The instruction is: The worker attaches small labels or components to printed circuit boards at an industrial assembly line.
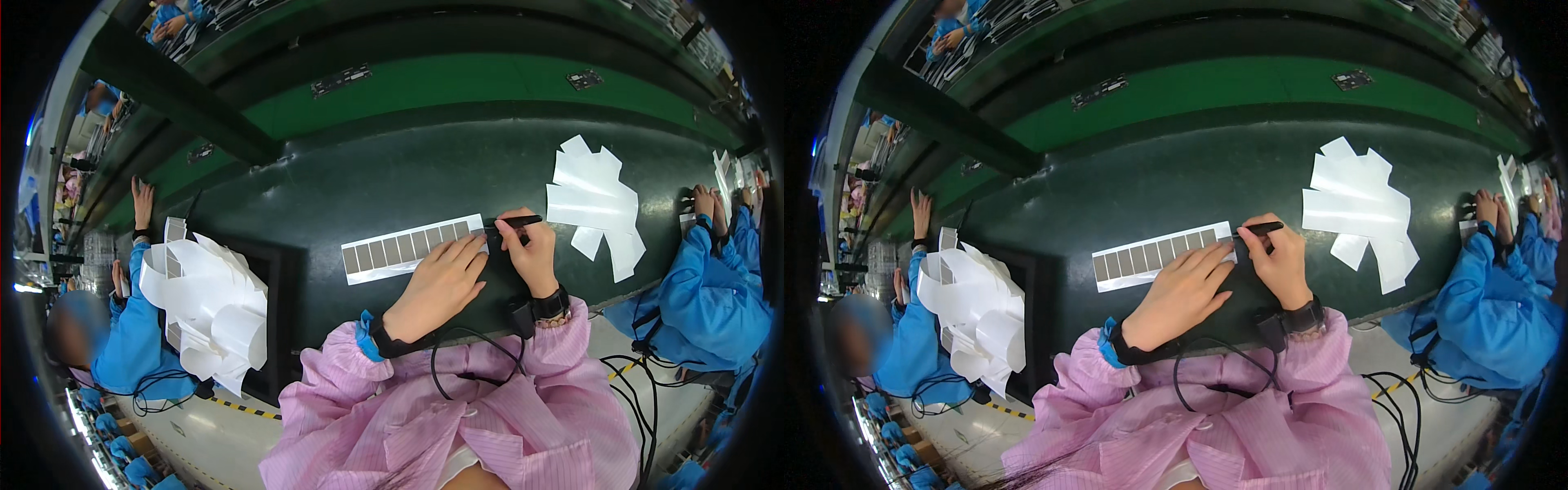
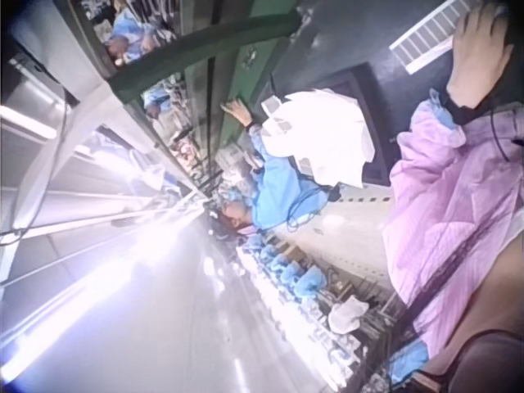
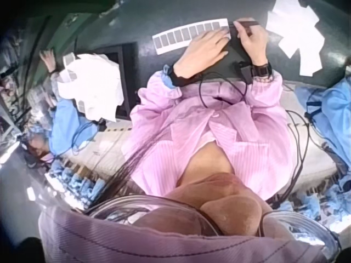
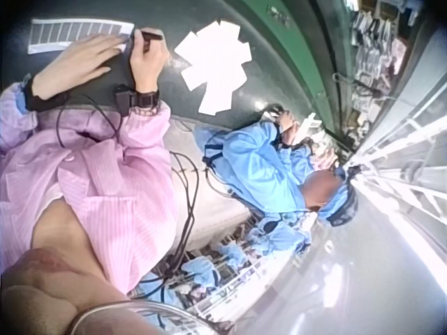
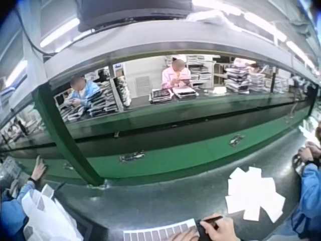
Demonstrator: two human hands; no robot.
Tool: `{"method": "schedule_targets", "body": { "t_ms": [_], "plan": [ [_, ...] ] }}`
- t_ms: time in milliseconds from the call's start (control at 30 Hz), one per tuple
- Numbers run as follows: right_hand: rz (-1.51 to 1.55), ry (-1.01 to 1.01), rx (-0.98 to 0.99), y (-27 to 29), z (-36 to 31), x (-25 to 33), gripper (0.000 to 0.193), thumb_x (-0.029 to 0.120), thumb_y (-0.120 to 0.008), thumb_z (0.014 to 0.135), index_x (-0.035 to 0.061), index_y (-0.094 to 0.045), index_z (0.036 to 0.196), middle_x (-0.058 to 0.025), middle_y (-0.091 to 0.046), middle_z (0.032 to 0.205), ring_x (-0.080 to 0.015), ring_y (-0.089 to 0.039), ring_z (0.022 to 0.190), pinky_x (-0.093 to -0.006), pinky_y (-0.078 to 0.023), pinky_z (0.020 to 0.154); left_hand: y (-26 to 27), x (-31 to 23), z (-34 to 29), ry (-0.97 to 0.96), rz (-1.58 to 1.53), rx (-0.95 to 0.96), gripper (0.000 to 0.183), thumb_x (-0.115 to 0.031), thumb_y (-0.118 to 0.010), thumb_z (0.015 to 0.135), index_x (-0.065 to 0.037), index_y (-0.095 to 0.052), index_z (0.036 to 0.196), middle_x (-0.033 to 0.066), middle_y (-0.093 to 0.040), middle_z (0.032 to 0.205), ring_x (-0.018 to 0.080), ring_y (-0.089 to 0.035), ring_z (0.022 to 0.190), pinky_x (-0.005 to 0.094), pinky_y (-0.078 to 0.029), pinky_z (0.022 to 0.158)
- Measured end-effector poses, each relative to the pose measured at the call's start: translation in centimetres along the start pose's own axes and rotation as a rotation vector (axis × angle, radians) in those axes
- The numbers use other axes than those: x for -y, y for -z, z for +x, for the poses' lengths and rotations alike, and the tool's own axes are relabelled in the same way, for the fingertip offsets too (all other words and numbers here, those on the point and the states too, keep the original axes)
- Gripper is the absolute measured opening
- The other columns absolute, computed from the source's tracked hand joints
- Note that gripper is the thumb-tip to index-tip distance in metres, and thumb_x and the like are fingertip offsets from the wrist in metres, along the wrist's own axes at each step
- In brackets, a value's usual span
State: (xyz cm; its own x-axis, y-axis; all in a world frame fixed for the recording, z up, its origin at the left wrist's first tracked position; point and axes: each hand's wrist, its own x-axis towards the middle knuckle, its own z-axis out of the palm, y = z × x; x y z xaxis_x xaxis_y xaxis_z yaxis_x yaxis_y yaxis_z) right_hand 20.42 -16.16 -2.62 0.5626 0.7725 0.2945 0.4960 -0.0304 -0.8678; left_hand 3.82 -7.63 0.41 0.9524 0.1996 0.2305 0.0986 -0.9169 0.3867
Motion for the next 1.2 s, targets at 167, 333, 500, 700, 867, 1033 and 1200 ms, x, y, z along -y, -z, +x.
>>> {"method": "schedule_targets", "body": {
  "t_ms": [167,333,500,700,867,1033,1200],
  "plan": [
    [0.047,-0.012,-0.009,0.04,-0.17,0.07,0.006,0.002,-0.068,0.082,-0.0016,-0.064,0.085,-0.0072,-0.064,0.077,-0.0127,-0.059,0.055,-0.0237,-0.045,0.051,-0.04,0.0,-0.1,0.005,-0.013,-0.023,0.044,-0.022,-0.067,0.08,0.001,-0.055,0.116,0.0142,-0.052,0.128,0.0273,-0.05,0.118,0.0371,-0.042,0.097],
    [0.016,-0.005,0.019,0.04,-0.09,0.12,0.006,0.001,-0.068,0.082,-0.0014,-0.064,0.085,-0.007,-0.063,0.076,-0.0124,-0.059,0.054,-0.0235,-0.045,0.051,0.12,0.07,-0.11,0.006,-0.017,-0.014,0.044,-0.022,-0.067,0.081,0.0,-0.055,0.116,0.0141,-0.052,0.128,0.0268,-0.05,0.118,0.0369,-0.041,0.098],
    [-0.03,0.008,0.015,0.05,-0.13,-0.01,0.006,0.002,-0.068,0.082,-0.0011,-0.065,0.085,-0.0068,-0.064,0.076,-0.0129,-0.06,0.057,-0.0238,-0.045,0.052,-0.11,0.21,-0.12,0.011,-0.021,-0.012,0.044,-0.023,-0.067,0.081,0.0,-0.055,0.117,0.014,-0.052,0.128,0.0265,-0.05,0.119,0.0369,-0.041,0.099],
    [-0.031,0.022,0.018,-0.03,-0.1,0.05,0.005,0.001,-0.068,0.082,-0.0009,-0.065,0.086,-0.0071,-0.064,0.076,-0.0131,-0.06,0.057,-0.0237,-0.045,0.052,-0.02,0.25,-0.23,0.018,-0.038,-0.006,0.044,-0.022,-0.066,0.081,0.0,-0.054,0.118,0.0142,-0.051,0.129,0.0267,-0.049,0.119,0.0375,-0.04,0.099],
    [-0.028,0.005,0.02,-0.02,-0.16,0.4,0.004,0.002,-0.067,0.083,-0.0015,-0.065,0.085,-0.0066,-0.063,0.074,-0.0118,-0.059,0.053,-0.0235,-0.044,0.05,-0.13,0.22,-0.36,0.028,-0.056,0.002,0.043,-0.02,-0.066,0.081,0.0,-0.053,0.117,0.0147,-0.049,0.131,0.0275,-0.05,0.119,0.0381,-0.04,0.099],
    [-0.01,-0.02,0.008,-0.33,-0.18,0.4,0.005,0.002,-0.066,0.084,-0.0025,-0.064,0.084,-0.006,-0.063,0.072,-0.0109,-0.058,0.051,-0.0231,-0.043,0.048,-0.2,0.3,-0.41,0.027,-0.066,-0.008,0.043,-0.019,-0.067,0.08,0.0,-0.053,0.116,0.0149,-0.049,0.131,0.0278,-0.05,0.118,0.0379,-0.041,0.098],
    [0.193,-0.14,-0.072,-0.45,-0.1,0.05,0.007,0.004,-0.065,0.088,-0.0023,-0.063,0.086,-0.005,-0.062,0.071,-0.0085,-0.057,0.051,-0.0219,-0.043,0.047,0.0,0.28,-0.23,0.028,-0.055,-0.002,0.043,-0.018,-0.067,0.08,0.0,-0.053,0.116,0.0146,-0.049,0.131,0.0276,-0.05,0.118,0.0376,-0.041,0.097]
  ]
}}
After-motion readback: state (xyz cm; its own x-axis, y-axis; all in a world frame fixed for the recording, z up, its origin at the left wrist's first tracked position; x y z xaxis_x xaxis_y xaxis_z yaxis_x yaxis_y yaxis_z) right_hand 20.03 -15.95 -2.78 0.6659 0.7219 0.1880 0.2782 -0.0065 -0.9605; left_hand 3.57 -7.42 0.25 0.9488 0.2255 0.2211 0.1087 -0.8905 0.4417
